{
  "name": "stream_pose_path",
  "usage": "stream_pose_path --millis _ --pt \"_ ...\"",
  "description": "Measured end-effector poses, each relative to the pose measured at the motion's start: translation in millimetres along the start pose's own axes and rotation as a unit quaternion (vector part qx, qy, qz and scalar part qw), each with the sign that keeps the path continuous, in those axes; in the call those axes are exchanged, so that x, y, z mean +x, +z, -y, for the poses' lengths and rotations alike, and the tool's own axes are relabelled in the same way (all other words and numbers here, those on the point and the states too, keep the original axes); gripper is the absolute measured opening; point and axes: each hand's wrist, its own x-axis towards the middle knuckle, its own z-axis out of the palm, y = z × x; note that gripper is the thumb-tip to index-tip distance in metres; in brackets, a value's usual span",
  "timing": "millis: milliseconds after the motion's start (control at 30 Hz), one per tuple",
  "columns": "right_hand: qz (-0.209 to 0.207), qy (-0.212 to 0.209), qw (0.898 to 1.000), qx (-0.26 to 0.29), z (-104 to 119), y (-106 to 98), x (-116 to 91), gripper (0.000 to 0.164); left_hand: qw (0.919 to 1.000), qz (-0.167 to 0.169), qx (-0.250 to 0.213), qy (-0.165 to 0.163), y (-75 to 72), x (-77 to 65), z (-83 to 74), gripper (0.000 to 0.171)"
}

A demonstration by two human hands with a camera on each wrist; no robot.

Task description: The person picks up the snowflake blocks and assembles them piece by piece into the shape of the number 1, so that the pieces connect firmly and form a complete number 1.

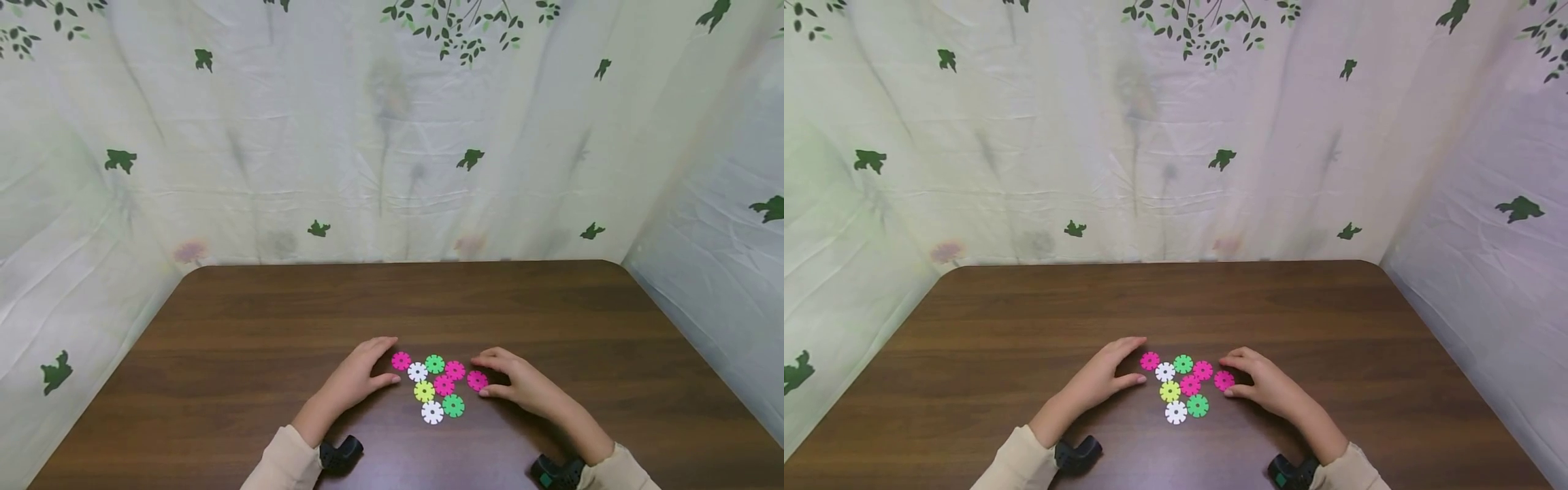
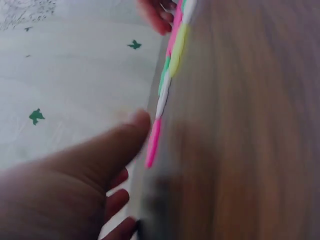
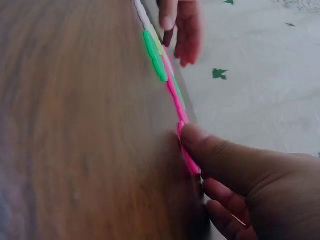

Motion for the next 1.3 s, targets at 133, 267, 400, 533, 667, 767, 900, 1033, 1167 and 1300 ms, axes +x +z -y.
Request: stream_pose_path --millis 133,267,400,533,667,767,900,1033,1167,1300 --pt "-0.009 -0.005 1.0 -0.007 -2 3 0 0.035 0.9997 -0.018 0.013 0.004 9.4 3.5 5.3 0.053" --pt "-0.027 -0.022 0.999 0.007 -1 4 2 0.025 0.9993 -0.035 0.008 0.006 13.4 7.3 8.0 0.042" --pt "-0.011 0.003 0.999 0.048 2 3 5 0.026 0.999 -0.043 0.008 0.006 13.8 10.4 7.7 0.03" --pt "0.008 0.019 0.997 0.077 8 0 8 0.023 0.9987 -0.05 0.007 -0.002 11.1 11.4 5.1 0.027" --pt "-0.012 0.009 0.995 0.101 15 -3 15 0.025 0.9973 -0.074 0.0 0.002 2.7 11.0 -2.3 0.031" --pt "-0.042 -0.002 0.991 0.123 22 -7 23 0.023 0.9947 -0.099 -0.004 0.028 -4.8 11.8 -9.9 0.036" --pt "-0.074 -0.015 0.988 0.138 39 -13 33 0.017 0.9891 -0.127 -0.005 0.074 -12.5 14.2 -20.8 0.039" --pt "-0.096 -0.044 0.986 0.131 69 -22 40 0.015 0.9848 -0.143 -0.008 0.098 -17.9 15.6 -33.2 0.034" --pt "-0.114 -0.083 0.982 0.126 93 -28 43 0.012 0.982 -0.155 -0.011 0.107 -21.2 14.9 -44.3 0.031" --pt "-0.116 -0.096 0.98 0.131 87 -20 48 0.013 0.9819 -0.157 -0.018 0.105 -20.5 12.2 -50.3 0.032"
